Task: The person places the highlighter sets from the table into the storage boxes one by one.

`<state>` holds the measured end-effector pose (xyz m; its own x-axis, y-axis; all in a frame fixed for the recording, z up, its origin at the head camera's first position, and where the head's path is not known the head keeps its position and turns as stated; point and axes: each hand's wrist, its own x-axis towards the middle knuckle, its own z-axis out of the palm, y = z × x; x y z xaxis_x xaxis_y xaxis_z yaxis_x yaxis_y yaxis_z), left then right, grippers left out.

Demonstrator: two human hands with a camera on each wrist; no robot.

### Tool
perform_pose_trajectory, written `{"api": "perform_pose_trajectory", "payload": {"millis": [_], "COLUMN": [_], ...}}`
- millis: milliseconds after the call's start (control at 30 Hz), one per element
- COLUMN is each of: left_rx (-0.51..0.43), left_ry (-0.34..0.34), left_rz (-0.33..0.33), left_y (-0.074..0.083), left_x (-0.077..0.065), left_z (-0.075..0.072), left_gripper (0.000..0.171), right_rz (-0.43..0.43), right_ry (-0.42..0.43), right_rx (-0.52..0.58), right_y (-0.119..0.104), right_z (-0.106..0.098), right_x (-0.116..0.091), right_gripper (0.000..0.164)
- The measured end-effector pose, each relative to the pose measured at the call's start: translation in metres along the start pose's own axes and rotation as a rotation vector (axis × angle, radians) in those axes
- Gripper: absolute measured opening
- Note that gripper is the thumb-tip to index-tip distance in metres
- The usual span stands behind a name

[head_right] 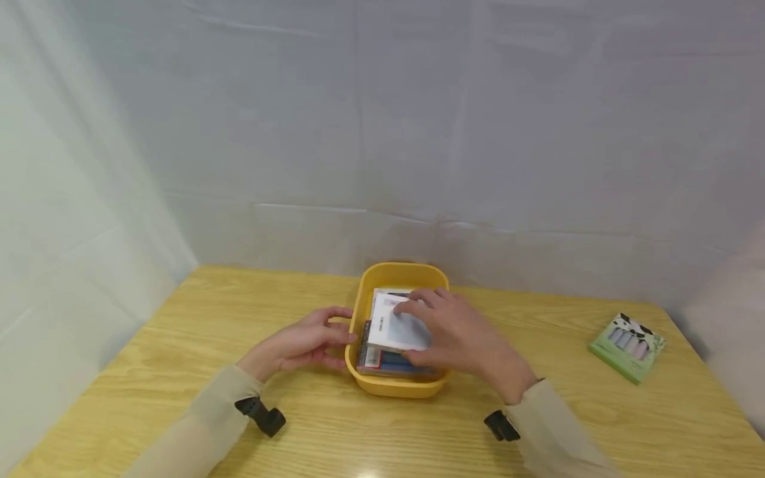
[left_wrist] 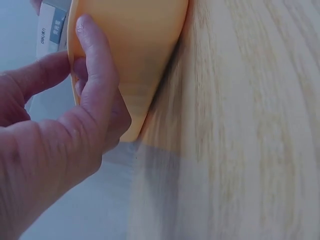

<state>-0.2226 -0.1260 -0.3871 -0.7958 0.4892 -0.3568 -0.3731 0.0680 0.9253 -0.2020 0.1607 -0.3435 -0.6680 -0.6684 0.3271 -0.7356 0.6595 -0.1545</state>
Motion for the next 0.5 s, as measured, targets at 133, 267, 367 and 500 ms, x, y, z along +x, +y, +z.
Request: {"api": "perform_pose_trajectory", "payload": {"millis": [133, 267, 367, 500], "left_rx": [0.012, 0.013, 0.009, 0.000], "left_ry": [0.009, 0.009, 0.009, 0.015], "left_rz": [0.000, -0.006, -0.004, 0.000], "left_y": [-0.001, -0.003, -0.004, -0.005], "left_x": [-0.001, -0.002, -0.003, -0.002], "left_z": [-0.001, -0.002, -0.002, -0.001], "left_gripper": [0.062, 0.062, 0.063, 0.064], "right_rz": [0.014, 0.040, 0.062, 0.106], "right_ry": [-0.073, -0.131, -0.171, -0.233], "right_rx": [-0.008, -0.006, 0.021, 0.064], "right_y": [-0.002, -0.004, -0.005, -0.006], "right_z": [0.009, 0.017, 0.022, 0.028], "right_x": [0.004, 0.006, 0.007, 0.007], "right_gripper": [0.058, 0.055, 0.054, 0.052]}}
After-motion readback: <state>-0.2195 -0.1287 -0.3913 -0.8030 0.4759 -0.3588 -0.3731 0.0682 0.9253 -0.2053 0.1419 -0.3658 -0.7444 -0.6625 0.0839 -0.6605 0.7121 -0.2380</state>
